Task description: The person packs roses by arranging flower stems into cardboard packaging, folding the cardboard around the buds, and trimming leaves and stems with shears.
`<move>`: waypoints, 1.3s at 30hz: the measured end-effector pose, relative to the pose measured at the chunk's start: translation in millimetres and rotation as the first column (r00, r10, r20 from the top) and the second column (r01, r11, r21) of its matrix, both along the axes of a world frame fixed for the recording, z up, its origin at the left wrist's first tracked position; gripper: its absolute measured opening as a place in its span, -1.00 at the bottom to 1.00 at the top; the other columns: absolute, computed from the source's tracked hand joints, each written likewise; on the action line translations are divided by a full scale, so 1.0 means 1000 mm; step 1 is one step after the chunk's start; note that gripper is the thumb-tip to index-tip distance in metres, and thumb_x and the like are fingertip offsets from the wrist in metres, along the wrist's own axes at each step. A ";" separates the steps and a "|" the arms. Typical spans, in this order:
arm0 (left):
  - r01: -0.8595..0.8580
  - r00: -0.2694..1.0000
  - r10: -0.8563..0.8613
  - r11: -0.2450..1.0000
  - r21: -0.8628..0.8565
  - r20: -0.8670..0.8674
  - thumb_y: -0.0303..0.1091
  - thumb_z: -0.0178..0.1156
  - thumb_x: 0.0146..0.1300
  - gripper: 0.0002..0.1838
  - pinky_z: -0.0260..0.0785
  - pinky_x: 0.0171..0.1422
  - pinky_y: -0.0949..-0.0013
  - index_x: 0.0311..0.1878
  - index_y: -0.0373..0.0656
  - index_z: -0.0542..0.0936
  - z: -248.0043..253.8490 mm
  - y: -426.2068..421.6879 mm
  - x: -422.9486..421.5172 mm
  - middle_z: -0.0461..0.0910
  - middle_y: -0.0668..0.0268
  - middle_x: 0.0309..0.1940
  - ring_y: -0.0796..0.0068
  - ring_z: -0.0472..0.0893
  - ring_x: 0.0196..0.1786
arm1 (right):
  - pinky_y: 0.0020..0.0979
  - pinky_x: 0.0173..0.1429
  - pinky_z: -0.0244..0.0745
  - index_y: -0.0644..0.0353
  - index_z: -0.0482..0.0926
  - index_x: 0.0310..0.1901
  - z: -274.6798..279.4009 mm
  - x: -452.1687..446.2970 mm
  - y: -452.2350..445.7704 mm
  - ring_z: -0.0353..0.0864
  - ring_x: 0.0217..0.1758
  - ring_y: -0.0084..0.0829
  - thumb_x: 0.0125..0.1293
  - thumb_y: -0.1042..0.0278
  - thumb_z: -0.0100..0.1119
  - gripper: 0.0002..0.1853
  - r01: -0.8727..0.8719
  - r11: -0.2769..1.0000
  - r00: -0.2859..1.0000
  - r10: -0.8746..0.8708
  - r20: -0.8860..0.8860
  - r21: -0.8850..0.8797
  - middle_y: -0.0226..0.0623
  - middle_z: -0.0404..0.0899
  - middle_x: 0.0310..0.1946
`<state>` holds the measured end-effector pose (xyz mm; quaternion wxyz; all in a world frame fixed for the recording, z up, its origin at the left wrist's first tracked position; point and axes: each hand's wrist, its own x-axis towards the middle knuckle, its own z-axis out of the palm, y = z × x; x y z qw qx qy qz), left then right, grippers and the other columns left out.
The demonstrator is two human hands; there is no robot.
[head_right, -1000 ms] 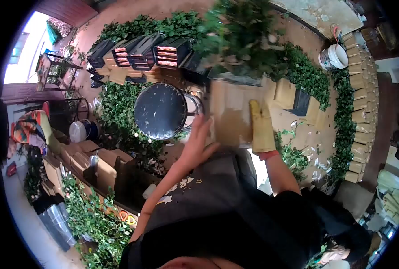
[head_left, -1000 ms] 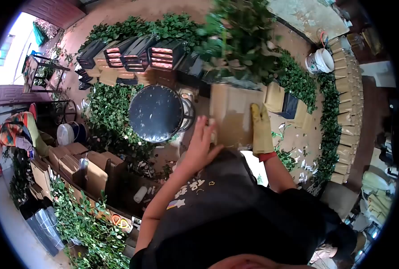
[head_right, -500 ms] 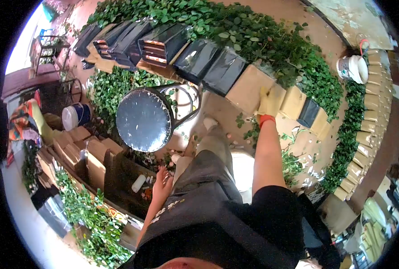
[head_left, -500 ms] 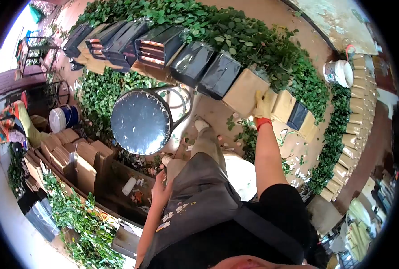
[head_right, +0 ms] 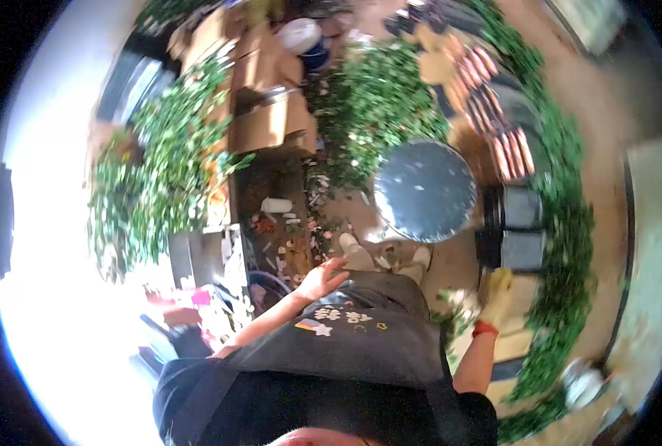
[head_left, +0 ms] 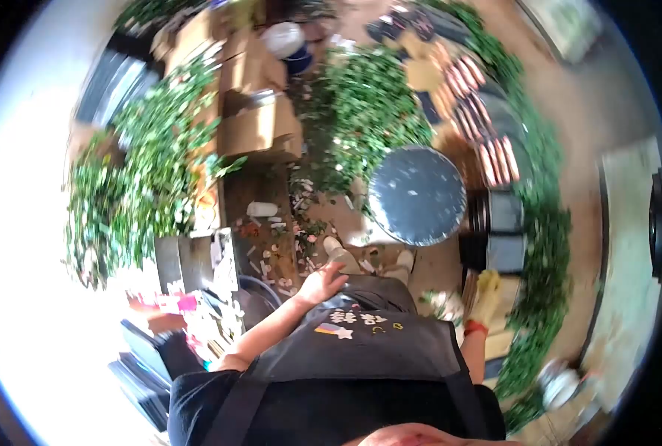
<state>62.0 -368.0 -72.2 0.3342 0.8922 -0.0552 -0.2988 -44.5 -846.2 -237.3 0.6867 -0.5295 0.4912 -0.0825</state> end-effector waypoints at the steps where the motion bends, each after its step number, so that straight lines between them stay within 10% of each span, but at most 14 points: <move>1: -0.032 0.999 0.034 0.998 -0.051 0.034 -0.10 0.23 0.44 -0.50 0.51 0.23 0.09 0.32 -0.17 0.52 0.004 0.007 0.002 0.66 0.00 0.11 -0.01 0.67 0.15 | -0.33 0.17 0.64 0.24 0.59 0.20 0.024 0.035 0.022 0.74 0.02 -0.31 0.65 -0.08 -0.04 -0.49 -0.131 0.991 0.989 0.128 0.074 0.038 -0.14 0.72 0.00; 7: -0.243 0.965 0.251 0.964 -0.105 0.074 -0.10 0.23 0.47 -0.53 0.49 0.30 0.13 0.32 -0.12 0.54 0.011 0.078 0.012 0.63 0.04 0.17 0.04 0.64 0.24 | -0.33 0.21 0.58 0.38 0.60 0.13 0.173 0.190 0.205 0.75 -0.01 -0.33 0.66 -0.07 -0.05 -0.44 -0.900 0.425 0.432 0.900 0.055 0.101 -0.09 0.75 -0.05; 13: -0.469 0.860 0.495 0.861 -0.196 0.119 -0.08 0.23 0.46 -0.53 0.53 0.25 0.15 0.27 -0.19 0.58 0.028 0.170 0.024 0.68 0.04 0.12 0.02 0.70 0.14 | -0.32 0.24 0.58 0.29 0.58 0.21 0.128 0.273 0.385 0.72 0.10 -0.34 0.62 -0.06 0.04 -0.49 -0.973 0.198 0.214 0.966 0.146 0.118 -0.10 0.71 0.07; 18: -0.704 0.698 0.710 0.655 -0.275 -0.096 -0.18 0.23 0.51 -0.56 0.50 0.25 0.30 0.32 -0.22 0.53 0.033 0.220 0.031 0.72 0.08 0.11 0.29 0.70 0.15 | -0.24 0.65 0.12 0.02 0.17 0.61 0.209 0.330 0.555 0.30 0.58 -0.29 0.59 0.01 0.13 -0.32 -0.929 0.371 0.354 0.895 0.270 -0.011 -0.17 0.28 0.54; 23: -0.823 0.536 0.829 0.471 -0.317 -0.160 -0.18 0.27 0.45 -0.55 0.52 0.30 0.18 0.29 -0.20 0.57 0.031 0.225 0.053 0.70 0.00 0.10 0.06 0.71 0.17 | -0.15 0.61 0.22 -0.13 -0.01 0.68 0.254 0.416 0.682 0.28 0.62 -0.17 0.41 -0.05 0.35 -0.04 -0.974 0.093 0.140 0.964 -0.227 -0.207 -0.11 0.17 0.63; 25: -0.791 0.523 0.840 0.541 -0.286 0.140 -0.24 0.32 0.39 -0.50 0.49 0.33 0.15 0.31 -0.25 0.51 0.029 0.229 0.076 0.61 -0.01 0.21 0.00 0.63 0.25 | -0.17 0.58 0.28 -0.14 -0.09 0.70 0.183 0.452 0.714 0.31 0.60 -0.09 0.39 -0.03 0.37 0.01 -0.981 -0.041 0.014 0.961 -0.275 -0.191 -0.04 0.20 0.62; 26: -0.811 0.455 0.843 0.525 -0.259 0.286 -0.27 0.34 0.36 -0.48 0.50 0.30 0.12 0.31 -0.27 0.51 0.031 0.236 0.092 0.61 -0.02 0.16 -0.04 0.63 0.21 | -0.14 0.56 0.31 -0.18 -0.18 0.70 0.224 0.456 0.724 0.34 0.58 -0.07 0.42 -0.01 0.33 0.03 -0.970 -0.187 -0.100 0.891 -0.443 -0.157 0.04 0.25 0.58; 27: -0.832 0.378 0.819 0.505 -0.230 0.432 -0.30 0.37 0.33 -0.47 0.51 0.27 0.08 0.30 -0.28 0.50 0.031 0.244 0.111 0.61 -0.03 0.11 -0.07 0.64 0.17 | -0.18 0.26 0.60 -0.01 0.16 0.63 0.175 0.469 0.731 0.69 0.23 -0.14 0.43 -0.02 0.32 -0.15 -0.896 -0.306 -0.095 0.839 -0.536 -0.321 0.00 0.62 0.27; 30: -0.906 0.342 0.717 0.423 0.011 0.607 -0.31 0.40 0.22 -0.36 0.48 0.23 -0.01 0.35 -0.24 0.45 0.022 0.282 0.156 0.55 -0.06 0.08 -0.12 0.57 0.12 | -0.52 -0.42 0.43 0.19 0.62 0.06 0.120 0.495 0.706 0.51 -0.50 -0.65 0.58 0.14 0.17 -0.72 -0.953 -0.245 -0.233 0.969 0.085 0.181 -0.51 0.60 -0.39; 34: -0.854 0.515 0.645 0.331 0.402 0.565 -0.28 0.44 0.10 -0.27 0.44 0.18 -0.04 0.39 -0.03 0.45 -0.016 0.302 0.185 0.47 0.01 0.11 -0.09 0.51 0.16 | -0.31 -0.19 0.43 0.18 0.67 0.00 0.102 0.510 0.592 0.45 -0.33 -0.52 0.57 0.11 0.14 -0.70 -0.909 -0.401 -0.385 0.912 -0.142 -0.114 -0.41 0.57 -0.42; 36: -0.830 0.541 0.644 0.303 0.469 0.542 -0.33 0.43 0.09 -0.30 0.43 0.14 -0.05 0.36 0.05 0.47 -0.023 0.304 0.191 0.46 0.04 0.09 -0.05 0.51 0.17 | -0.21 -0.14 0.45 0.17 0.67 0.04 0.075 0.547 0.528 0.51 -0.32 -0.36 0.42 0.06 0.22 -0.63 -0.612 -0.790 -0.724 0.549 -0.417 0.024 -0.25 0.67 -0.36; 39: -0.844 0.532 0.609 0.327 0.425 0.588 -0.35 0.32 0.19 -0.62 0.46 0.07 0.01 0.10 0.04 0.59 -0.031 0.301 0.189 0.49 0.08 -0.04 -0.01 0.55 0.06 | -0.31 0.19 0.52 0.21 0.64 0.21 0.022 0.573 0.471 0.67 0.04 -0.24 0.25 -0.13 0.34 -0.35 -0.678 -0.720 -0.671 0.528 -0.521 0.144 -0.11 0.73 0.04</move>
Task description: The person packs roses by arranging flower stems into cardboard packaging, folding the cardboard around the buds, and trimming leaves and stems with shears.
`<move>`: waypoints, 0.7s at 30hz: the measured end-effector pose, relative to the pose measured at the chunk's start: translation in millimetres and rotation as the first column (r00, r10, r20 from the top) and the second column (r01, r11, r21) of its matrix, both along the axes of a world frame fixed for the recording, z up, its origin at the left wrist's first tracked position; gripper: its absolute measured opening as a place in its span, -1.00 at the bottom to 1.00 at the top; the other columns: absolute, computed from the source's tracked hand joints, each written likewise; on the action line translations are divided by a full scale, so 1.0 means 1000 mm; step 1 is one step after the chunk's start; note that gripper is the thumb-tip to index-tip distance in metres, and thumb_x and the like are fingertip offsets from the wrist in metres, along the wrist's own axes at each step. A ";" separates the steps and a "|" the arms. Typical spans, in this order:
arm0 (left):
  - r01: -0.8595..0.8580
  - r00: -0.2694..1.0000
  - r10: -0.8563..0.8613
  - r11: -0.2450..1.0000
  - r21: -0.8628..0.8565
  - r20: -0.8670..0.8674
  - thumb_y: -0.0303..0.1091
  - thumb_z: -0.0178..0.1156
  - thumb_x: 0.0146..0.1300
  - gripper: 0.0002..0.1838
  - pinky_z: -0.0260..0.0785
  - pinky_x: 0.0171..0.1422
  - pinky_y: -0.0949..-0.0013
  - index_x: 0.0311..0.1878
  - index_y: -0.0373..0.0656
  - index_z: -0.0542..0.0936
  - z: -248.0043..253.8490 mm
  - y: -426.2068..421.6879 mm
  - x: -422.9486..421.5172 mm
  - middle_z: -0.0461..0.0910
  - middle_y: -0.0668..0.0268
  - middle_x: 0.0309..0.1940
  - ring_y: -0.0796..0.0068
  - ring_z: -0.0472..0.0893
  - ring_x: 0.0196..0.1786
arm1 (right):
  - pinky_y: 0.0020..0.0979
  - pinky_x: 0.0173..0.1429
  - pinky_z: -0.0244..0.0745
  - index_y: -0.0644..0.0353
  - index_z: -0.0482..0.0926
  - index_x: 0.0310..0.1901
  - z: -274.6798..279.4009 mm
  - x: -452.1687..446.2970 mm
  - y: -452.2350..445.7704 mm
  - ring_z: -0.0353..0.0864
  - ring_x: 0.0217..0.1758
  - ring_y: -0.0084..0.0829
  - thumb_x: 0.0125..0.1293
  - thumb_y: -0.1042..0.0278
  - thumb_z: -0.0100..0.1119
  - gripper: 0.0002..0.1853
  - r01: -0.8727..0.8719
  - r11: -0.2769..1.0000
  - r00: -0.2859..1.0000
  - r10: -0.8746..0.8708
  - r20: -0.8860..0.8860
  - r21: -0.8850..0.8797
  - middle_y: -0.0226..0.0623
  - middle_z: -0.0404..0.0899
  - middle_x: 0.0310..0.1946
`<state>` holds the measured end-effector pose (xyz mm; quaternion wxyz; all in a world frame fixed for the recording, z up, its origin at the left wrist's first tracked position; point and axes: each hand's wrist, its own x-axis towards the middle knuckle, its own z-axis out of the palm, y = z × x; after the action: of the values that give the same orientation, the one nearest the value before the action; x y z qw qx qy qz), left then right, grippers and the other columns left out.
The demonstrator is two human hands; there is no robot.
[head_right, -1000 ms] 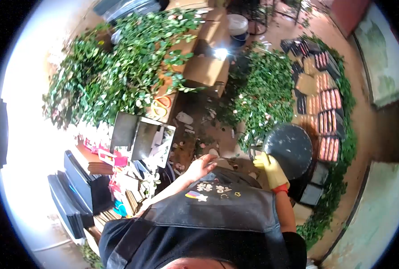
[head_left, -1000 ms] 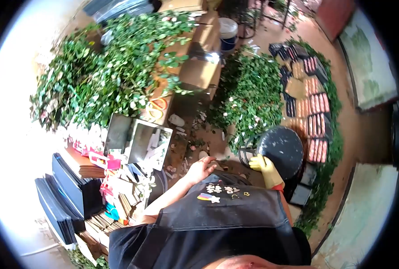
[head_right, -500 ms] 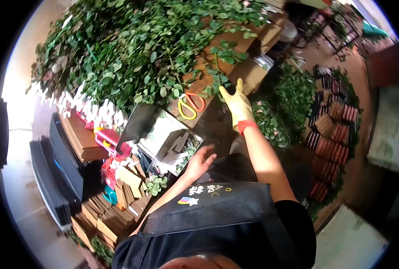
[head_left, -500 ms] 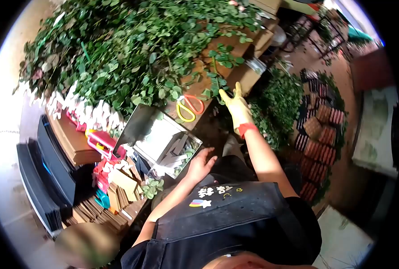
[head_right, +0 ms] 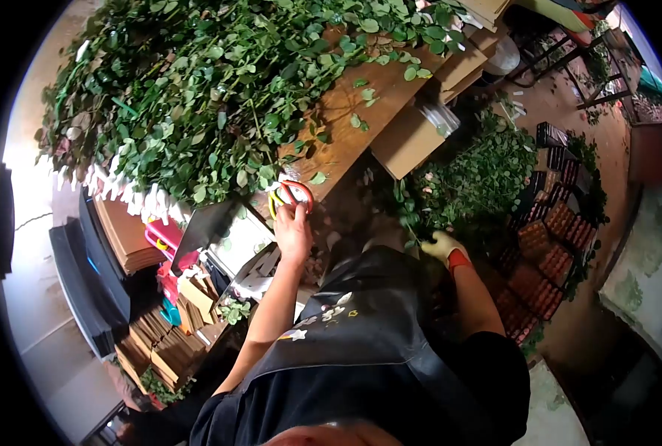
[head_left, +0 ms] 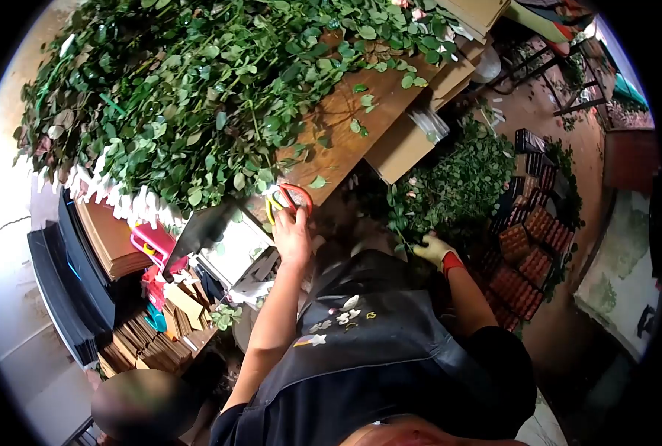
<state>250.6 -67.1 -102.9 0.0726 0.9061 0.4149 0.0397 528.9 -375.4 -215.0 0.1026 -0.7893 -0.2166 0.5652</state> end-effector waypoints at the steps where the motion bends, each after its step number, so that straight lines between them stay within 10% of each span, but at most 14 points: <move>1: 0.011 1.000 -0.011 0.997 -0.074 -0.001 -0.39 0.30 0.19 -0.69 0.50 -0.01 0.01 0.03 0.01 0.60 -0.002 -0.003 -0.002 0.50 0.06 -0.06 -0.03 0.58 -0.03 | -0.30 0.28 0.49 0.20 0.57 0.30 -0.015 0.005 0.007 0.62 0.18 -0.20 0.28 -0.19 0.32 -0.28 0.229 0.970 0.972 -0.233 0.041 0.088 -0.09 0.65 0.18; 4: 0.025 0.999 -0.014 0.974 -0.227 0.049 -0.48 0.25 0.17 -0.80 0.57 -0.26 -0.01 -0.13 -0.07 0.59 0.017 -0.031 -0.003 0.51 0.03 -0.11 -0.07 0.64 -0.27 | -0.09 0.49 0.41 0.05 0.18 0.62 0.012 0.033 0.093 0.37 0.51 0.00 0.43 -0.32 0.19 -0.10 0.817 0.575 0.550 -0.763 -0.341 0.031 0.01 0.26 0.54; 8: -0.083 0.951 0.168 0.948 -0.306 0.261 -0.59 0.26 0.05 -0.74 0.53 -0.19 0.05 -0.16 -0.15 0.52 0.075 -0.073 -0.014 0.45 0.05 -0.09 -0.02 0.61 -0.25 | 0.07 0.31 0.60 0.03 0.16 0.60 -0.069 0.060 0.180 0.36 0.48 0.10 0.33 -0.49 0.20 0.01 0.915 0.388 0.334 -0.880 -0.337 -0.107 -0.11 0.06 0.65; 10: -0.221 0.750 0.442 0.869 -0.443 0.492 -0.65 0.20 0.06 -0.74 0.46 -0.03 0.20 -0.17 -0.19 0.50 0.119 -0.083 -0.023 0.39 0.15 -0.11 0.13 0.57 -0.15 | 0.08 0.36 0.55 -0.16 0.28 0.56 -0.095 0.059 0.198 0.33 0.52 0.00 0.39 -0.46 0.14 -0.15 0.924 0.345 0.259 -0.882 -0.393 -0.165 -0.13 0.24 0.57; 12: -0.262 0.189 0.939 0.329 -0.907 0.286 -0.69 0.09 0.16 -0.58 0.38 0.15 0.34 0.10 -0.15 0.50 0.165 -0.102 -0.057 0.45 0.33 0.03 0.41 0.49 0.07 | -0.01 0.26 0.65 -0.05 0.35 0.50 -0.129 0.062 0.200 0.46 0.42 -0.02 0.46 -0.29 0.18 -0.27 0.888 0.428 0.328 -0.845 -0.422 -0.167 -0.10 0.40 0.45; 16: -0.459 -0.168 0.733 0.534 -0.710 0.659 -0.72 0.07 0.13 -0.41 0.47 -0.09 0.49 0.28 -0.12 0.49 0.239 -0.121 -0.114 0.53 0.34 0.12 0.61 0.54 -0.10 | -0.05 0.23 0.68 0.00 0.37 0.48 -0.137 0.080 0.189 0.52 0.36 -0.02 0.49 -0.22 0.17 -0.31 0.871 0.480 0.420 -0.840 -0.345 -0.108 -0.09 0.46 0.39; 17: -0.374 0.001 0.636 0.716 -0.590 0.771 -0.70 0.09 0.17 -0.37 0.47 -0.09 0.51 0.36 -0.12 0.45 0.238 -0.134 -0.158 0.52 0.37 0.08 0.64 0.53 -0.14 | -0.06 0.22 0.68 0.01 0.37 0.48 -0.135 0.087 0.182 0.53 0.34 -0.02 0.49 -0.20 0.17 -0.32 0.874 0.479 0.435 -0.844 -0.312 -0.077 -0.08 0.47 0.37; 20: -0.829 -0.016 0.525 0.469 -0.305 0.851 -0.67 0.13 0.25 -0.66 0.44 -0.06 0.50 0.09 -0.24 0.48 0.232 -0.124 -0.178 0.48 0.37 -0.01 0.57 0.50 -0.21 | -0.09 0.20 0.70 0.04 0.38 0.46 -0.127 0.108 0.159 0.57 0.30 -0.02 0.51 -0.14 0.16 -0.36 0.877 0.481 0.470 -0.851 -0.236 0.012 -0.07 0.51 0.32; 21: -0.863 0.253 0.557 0.499 -0.075 0.791 -0.67 0.14 0.24 -0.71 0.45 0.03 0.43 0.03 -0.26 0.48 0.215 -0.121 -0.207 0.47 0.35 0.01 0.48 0.53 -0.13 | -0.10 0.19 0.71 0.05 0.39 0.46 -0.120 0.112 0.153 0.59 0.28 -0.02 0.52 -0.13 0.16 -0.37 0.878 0.476 0.475 -0.852 -0.221 0.049 -0.07 0.52 0.31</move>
<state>43.4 -188.1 112.5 0.0298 0.5022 0.7010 0.5054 640.8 -222.8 -334.8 0.4530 -0.7296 0.1786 0.4802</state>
